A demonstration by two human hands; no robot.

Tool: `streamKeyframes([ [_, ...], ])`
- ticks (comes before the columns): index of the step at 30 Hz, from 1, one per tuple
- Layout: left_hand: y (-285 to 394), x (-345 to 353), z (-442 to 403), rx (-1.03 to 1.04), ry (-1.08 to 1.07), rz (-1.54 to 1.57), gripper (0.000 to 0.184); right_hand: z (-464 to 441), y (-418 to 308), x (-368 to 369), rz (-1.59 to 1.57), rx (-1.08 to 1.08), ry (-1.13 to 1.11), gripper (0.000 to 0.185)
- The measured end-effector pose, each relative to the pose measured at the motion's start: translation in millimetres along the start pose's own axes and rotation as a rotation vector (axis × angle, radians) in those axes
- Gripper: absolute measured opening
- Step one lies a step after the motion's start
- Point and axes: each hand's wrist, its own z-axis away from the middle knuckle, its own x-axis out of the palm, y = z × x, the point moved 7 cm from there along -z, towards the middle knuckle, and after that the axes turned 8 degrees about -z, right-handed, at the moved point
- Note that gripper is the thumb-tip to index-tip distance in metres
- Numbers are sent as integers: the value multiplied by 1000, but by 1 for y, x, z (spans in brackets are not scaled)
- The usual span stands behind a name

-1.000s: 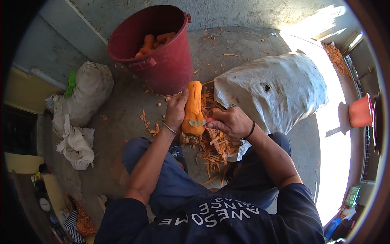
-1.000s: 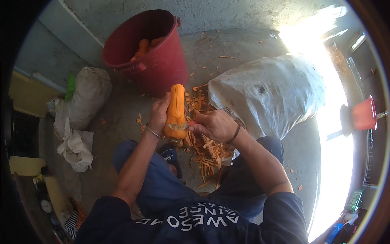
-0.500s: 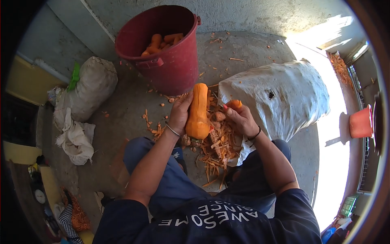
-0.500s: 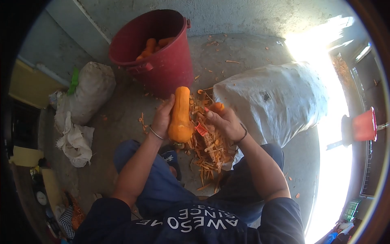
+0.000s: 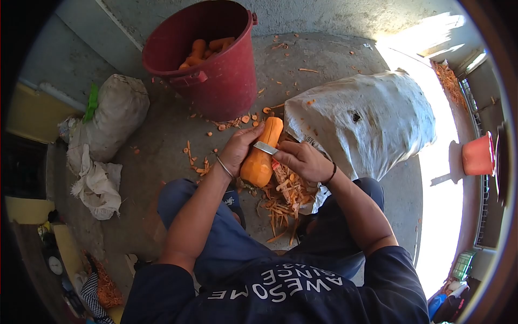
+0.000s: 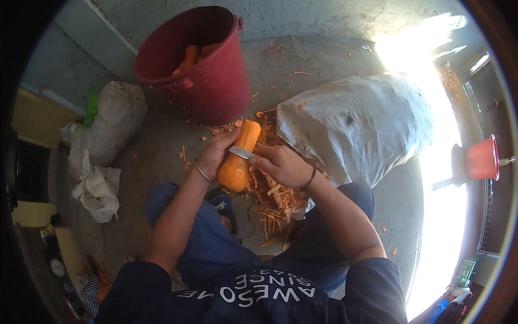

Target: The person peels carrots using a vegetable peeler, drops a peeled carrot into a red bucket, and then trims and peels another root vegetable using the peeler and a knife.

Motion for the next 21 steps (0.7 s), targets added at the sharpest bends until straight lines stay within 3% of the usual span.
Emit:
streamKeyframes([
  [1, 1, 2, 1, -9, -9, 12, 38, 1, -7, 1, -2, 4, 3, 54],
  [3, 1, 3, -1, -21, -24, 25, 41, 3, -13, -2, 436, 123, 9, 84],
  [4, 0, 4, -2, -20, -48, 74, 41, 3, -11, -4, 468, 115, 90, 95],
  [10, -2, 9, -4, -49, -68, 207, 43, 5, -22, 1, 658, -83, 161, 92],
  [21, -2, 5, 3, 11, -43, 171, 42, 6, -22, 10, 578, -22, 53, 84],
])
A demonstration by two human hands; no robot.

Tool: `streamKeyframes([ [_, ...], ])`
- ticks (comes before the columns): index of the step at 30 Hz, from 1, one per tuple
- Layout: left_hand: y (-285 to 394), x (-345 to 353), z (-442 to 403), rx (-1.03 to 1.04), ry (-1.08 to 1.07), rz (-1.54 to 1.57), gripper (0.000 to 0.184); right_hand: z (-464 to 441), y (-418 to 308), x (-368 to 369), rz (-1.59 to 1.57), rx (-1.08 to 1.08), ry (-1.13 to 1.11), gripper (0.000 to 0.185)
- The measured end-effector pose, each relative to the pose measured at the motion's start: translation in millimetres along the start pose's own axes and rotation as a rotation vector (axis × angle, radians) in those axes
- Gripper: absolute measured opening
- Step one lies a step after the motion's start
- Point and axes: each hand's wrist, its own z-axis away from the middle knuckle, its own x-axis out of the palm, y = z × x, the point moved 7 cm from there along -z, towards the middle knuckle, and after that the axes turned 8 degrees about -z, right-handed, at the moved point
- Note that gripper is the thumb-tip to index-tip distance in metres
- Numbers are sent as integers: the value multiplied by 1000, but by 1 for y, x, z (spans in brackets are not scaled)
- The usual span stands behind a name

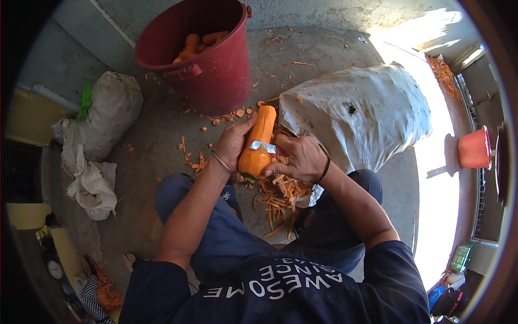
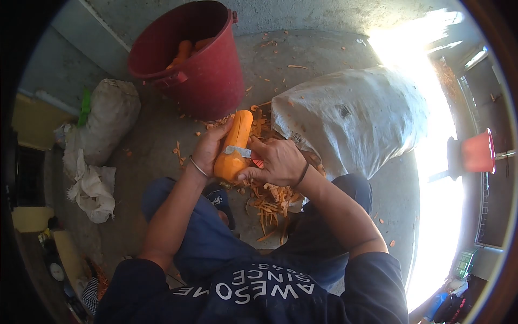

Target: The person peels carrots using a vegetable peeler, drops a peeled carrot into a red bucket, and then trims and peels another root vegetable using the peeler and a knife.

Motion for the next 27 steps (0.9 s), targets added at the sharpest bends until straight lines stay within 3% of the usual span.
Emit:
streamKeyframes([
  [8, 3, -2, 1, 51, 92, 13, 34, -1, 4, 4, -68, 17, -41, 80],
  [18, 3, -3, 3, 73, 114, -129, 39, -1, 2, 6, -153, -29, -64, 76],
  [21, -5, -4, 1, -13, 127, -131, 39, -2, 3, 11, -144, -55, -123, 75],
  [23, -15, -12, -5, -93, 16, -209, 37, -1, 4, 16, -119, -65, -163, 74],
  [27, -10, -7, -2, -38, 13, -155, 38, -1, 1, 8, -175, -89, -72, 71],
])
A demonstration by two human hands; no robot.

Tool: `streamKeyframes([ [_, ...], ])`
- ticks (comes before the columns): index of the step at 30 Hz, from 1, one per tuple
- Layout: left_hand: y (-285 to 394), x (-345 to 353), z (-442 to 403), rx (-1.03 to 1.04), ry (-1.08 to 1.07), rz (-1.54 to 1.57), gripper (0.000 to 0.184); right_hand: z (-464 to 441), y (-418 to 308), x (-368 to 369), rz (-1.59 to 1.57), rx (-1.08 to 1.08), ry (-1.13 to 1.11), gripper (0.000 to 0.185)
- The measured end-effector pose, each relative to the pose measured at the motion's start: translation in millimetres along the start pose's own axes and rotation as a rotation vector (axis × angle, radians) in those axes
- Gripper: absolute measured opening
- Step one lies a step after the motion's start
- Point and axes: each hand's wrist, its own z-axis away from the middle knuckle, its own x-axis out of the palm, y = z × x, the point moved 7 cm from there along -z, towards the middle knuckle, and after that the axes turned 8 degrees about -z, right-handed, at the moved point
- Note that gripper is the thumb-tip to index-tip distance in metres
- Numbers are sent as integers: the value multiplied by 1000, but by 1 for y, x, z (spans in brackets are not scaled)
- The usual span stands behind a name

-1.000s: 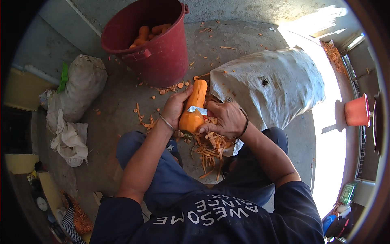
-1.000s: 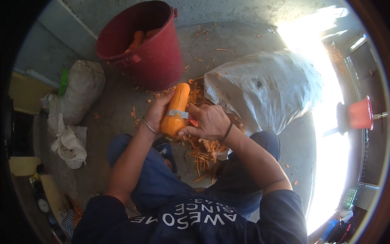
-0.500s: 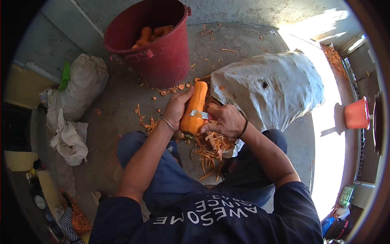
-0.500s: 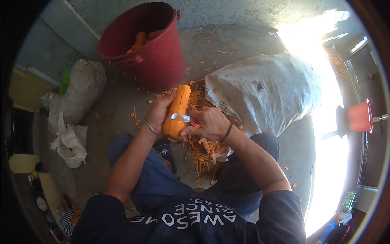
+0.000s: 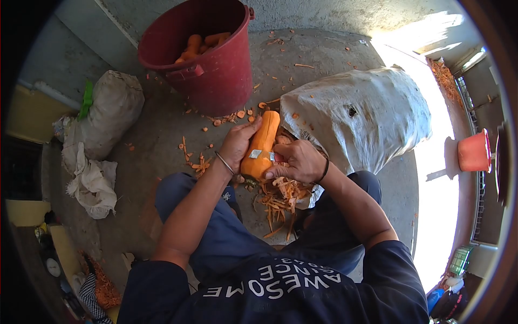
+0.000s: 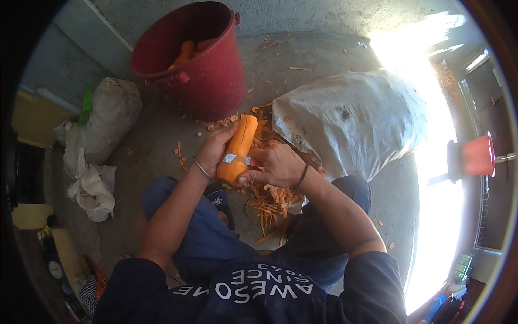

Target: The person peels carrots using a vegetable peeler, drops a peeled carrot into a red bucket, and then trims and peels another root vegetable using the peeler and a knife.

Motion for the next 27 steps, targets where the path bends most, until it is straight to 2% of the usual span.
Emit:
streamKeyframes([
  [5, 11, 0, -2, 42, 56, 112, 38, 0, -1, -25, 46, 77, 47, 63],
  [7, 18, -8, -1, 43, 45, 80, 40, 4, 21, -40, -1, 226, 95, 60],
  [8, 20, -12, 0, 39, 36, 49, 41, 5, 25, -47, -18, 225, 118, 42],
  [9, 23, -12, 1, 46, 41, 49, 41, 4, 26, -43, -17, 217, 116, 42],
  [11, 26, -13, 0, 68, 75, 138, 43, 8, 10, -43, -41, -58, 317, 24],
  [12, 27, -10, 0, 70, 79, 141, 43, 7, -2, -38, 42, -144, 305, 14],
  [13, 30, -8, 0, 110, 105, 131, 43, 6, -6, -36, 39, -142, 304, 14],
  [15, 31, -5, -2, 140, 124, 116, 43, 7, -27, -30, 256, -250, 285, 17],
  [16, 34, -7, -2, 183, 169, 132, 42, 7, -22, -23, 299, -234, 274, 19],
  [20, 39, -9, -1, 285, 243, 87, 40, 6, -13, -14, 336, -176, 276, 16],
  [27, 38, -2, -1, 305, 224, 75, 40, 5, -11, -15, 399, -165, 320, 16],
])
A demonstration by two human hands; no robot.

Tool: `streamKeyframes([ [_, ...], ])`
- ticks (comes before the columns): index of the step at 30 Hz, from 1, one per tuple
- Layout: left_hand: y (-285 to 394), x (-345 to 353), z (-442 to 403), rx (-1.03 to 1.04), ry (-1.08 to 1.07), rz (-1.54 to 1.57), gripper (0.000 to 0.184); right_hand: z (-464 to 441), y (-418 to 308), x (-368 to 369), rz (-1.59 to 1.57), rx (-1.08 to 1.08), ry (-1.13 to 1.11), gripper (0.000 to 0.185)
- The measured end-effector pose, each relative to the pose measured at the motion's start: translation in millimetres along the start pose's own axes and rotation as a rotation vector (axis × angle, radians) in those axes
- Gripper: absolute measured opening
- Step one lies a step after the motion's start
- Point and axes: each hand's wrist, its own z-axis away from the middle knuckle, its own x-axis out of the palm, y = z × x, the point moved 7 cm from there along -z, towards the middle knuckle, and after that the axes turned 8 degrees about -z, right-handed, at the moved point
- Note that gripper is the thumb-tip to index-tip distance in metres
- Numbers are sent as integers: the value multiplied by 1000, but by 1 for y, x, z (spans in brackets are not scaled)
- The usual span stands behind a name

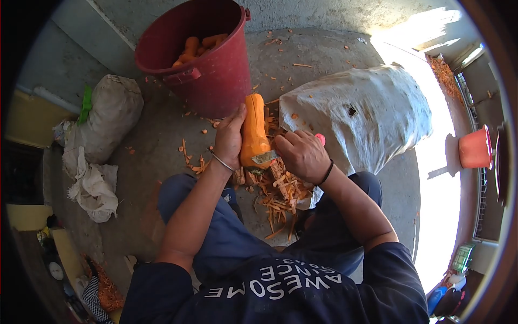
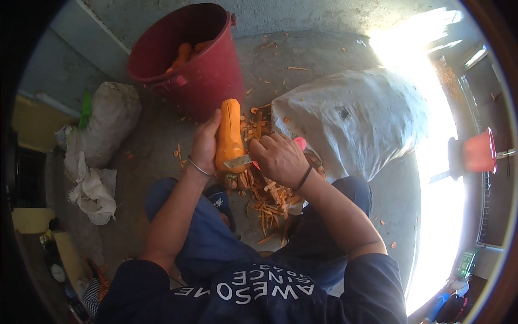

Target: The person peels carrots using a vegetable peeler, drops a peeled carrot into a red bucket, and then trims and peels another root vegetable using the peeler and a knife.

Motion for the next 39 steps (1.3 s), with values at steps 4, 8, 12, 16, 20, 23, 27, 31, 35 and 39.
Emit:
streamKeyframes([
  [4, -6, 15, 11, -2, -5, -56, 38, -2, 0, -1, 52, 22, -12, 17],
  [8, -5, 8, 9, -4, 2, -39, 37, -3, -11, -4, -37, -55, 7, 18],
  [12, 4, 4, 9, 26, -13, -5, 38, -3, -17, -4, -33, -94, 55, 17],
  [16, 7, 6, 9, 48, -2, -65, 37, -3, -11, -4, 9, -19, 17, 17],
  [20, 1, 3, 7, 70, 14, -118, 37, -2, 9, -1, 86, 39, 61, 14],
  [23, 5, 14, 14, 28, -18, -63, 38, -1, 18, -2, 53, 31, 75, 11],
  [27, 9, 7, 12, 43, 7, 5, 37, -1, 22, -12, -71, 87, 226, 10],
  [31, 12, 5, 10, 56, 46, -25, 37, -4, -2, -14, -60, -13, 37, 16],
  [35, 11, 1, 6, 63, 11, -35, 37, -5, -8, -5, 14, 17, -37, 19],
  [39, 13, 4, 9, 69, 10, -37, 38, -6, -2, -3, 48, 24, -10, 23],
])
